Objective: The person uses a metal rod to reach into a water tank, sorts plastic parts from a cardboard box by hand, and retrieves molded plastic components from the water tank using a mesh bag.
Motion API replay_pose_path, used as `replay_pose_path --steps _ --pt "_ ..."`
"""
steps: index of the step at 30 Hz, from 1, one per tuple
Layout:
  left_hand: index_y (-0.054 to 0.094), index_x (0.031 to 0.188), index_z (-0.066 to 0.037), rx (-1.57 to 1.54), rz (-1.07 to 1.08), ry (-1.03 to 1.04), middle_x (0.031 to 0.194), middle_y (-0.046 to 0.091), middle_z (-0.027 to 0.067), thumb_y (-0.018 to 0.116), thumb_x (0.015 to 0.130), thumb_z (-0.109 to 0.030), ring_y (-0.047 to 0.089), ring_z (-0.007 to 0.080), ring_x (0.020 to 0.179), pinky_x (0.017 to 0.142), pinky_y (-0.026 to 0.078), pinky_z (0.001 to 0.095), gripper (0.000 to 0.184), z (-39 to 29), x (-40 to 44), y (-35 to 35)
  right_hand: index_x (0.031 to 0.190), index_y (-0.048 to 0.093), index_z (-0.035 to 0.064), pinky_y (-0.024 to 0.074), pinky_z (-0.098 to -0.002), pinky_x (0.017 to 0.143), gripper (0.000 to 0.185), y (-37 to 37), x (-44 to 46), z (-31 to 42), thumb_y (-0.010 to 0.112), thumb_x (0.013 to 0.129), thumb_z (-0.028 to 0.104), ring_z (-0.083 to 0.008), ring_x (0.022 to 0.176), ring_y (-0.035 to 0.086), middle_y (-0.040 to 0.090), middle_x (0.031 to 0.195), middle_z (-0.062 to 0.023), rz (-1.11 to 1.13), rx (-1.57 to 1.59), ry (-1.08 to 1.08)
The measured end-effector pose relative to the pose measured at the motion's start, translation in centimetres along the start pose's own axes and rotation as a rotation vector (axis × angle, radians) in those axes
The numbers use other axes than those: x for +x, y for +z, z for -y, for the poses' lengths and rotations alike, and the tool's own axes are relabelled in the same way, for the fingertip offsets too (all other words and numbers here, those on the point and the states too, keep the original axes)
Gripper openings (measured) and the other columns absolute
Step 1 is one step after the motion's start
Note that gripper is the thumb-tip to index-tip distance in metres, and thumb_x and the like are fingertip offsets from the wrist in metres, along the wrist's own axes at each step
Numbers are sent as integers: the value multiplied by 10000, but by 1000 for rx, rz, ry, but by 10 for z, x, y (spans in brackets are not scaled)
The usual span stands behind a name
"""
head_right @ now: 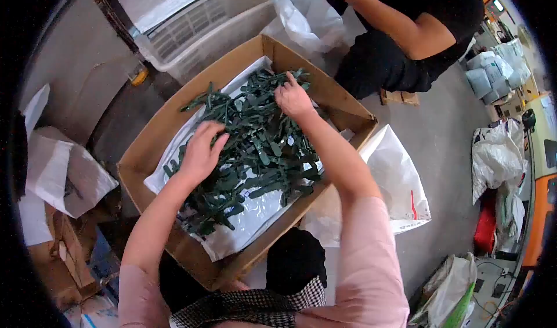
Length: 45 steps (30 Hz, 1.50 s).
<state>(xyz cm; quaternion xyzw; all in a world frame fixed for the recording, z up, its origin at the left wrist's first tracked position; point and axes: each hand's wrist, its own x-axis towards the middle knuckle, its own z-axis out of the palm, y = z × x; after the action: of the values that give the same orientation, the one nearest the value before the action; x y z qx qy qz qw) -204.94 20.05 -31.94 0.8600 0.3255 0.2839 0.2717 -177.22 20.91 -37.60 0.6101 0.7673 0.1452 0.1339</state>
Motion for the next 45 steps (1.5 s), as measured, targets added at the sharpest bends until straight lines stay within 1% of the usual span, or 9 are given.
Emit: replay_pose_path --steps 4,12,17,23,29,31,37,40,45 --pt "563 967 59 124 -273 116 1003 540 203 530 847 -234 514 355 960 854 402 380 318 -16 50 38 1048 539 -66 396 -327 827 388 -46 -46 9 474 727 143 -238 874 541 572 853 -126 -566 -119 -39" --pt "629 829 51 257 2 -22 781 596 247 408 885 -396 561 396 852 764 425 436 502 -40 81 64 996 524 -71 382 -346 755 415 -88 -85 37 554 688 205 -242 946 475 545 978 -155 -522 -65 -77" --pt "525 709 44 39 -285 159 641 544 200 385 917 -303 558 370 652 640 429 414 428 -53 77 75 1308 201 -42 277 -438 986 1138 -107 -98 11 760 497 527 -400 1192 313 332 1266 -254 -508 444 231" --pt "343 502 -95 -1806 -175 -264 654 516 63 326 942 -378 512 191 757 681 387 301 523 -80 93 79 1363 78 -13 188 -325 1050 1248 -89 -90 22 837 470 415 -223 1281 232 272 1358 -169 -467 1735 47" --pt "396 516 -36 -1025 -128 -228 666 420 75 398 922 -333 466 247 812 789 378 372 504 -72 88 69 1139 436 -54 436 -342 852 773 -69 -74 10 769 530 284 -313 959 565 592 988 -224 -123 1242 195" --pt "505 598 31 415 -192 461 712 449 121 488 877 -238 466 289 812 767 374 384 388 -53 85 63 1170 425 -47 433 -360 863 780 -59 -74 13 754 559 309 -331 987 550 570 996 -273 50 933 310" --pt "599 801 34 122 -188 119 774 505 99 447 890 -148 510 247 744 672 400 347 254 -24 77 48 1094 566 49 440 -406 843 495 23 -64 -2 655 717 356 -322 979 560 607 1007 -163 601 673 340" --pt "595 1035 -52 -866 52 -294 702 501 -6 403 930 -208 464 61 596 544 374 239 269 -32 75 53 970 644 84 450 -407 836 343 129 -54 15 630 730 329 -328 958 569 628 971 -117 681 597 201" --pt "596 1023 -50 -107 -31 -57 576 533 52 473 886 -237 543 172 565 539 418 315 263 -39 90 60 822 615 -17 522 -374 634 153 18 -70 -5 544 726 80 -316 790 626 620 840 -214 124 554 512"
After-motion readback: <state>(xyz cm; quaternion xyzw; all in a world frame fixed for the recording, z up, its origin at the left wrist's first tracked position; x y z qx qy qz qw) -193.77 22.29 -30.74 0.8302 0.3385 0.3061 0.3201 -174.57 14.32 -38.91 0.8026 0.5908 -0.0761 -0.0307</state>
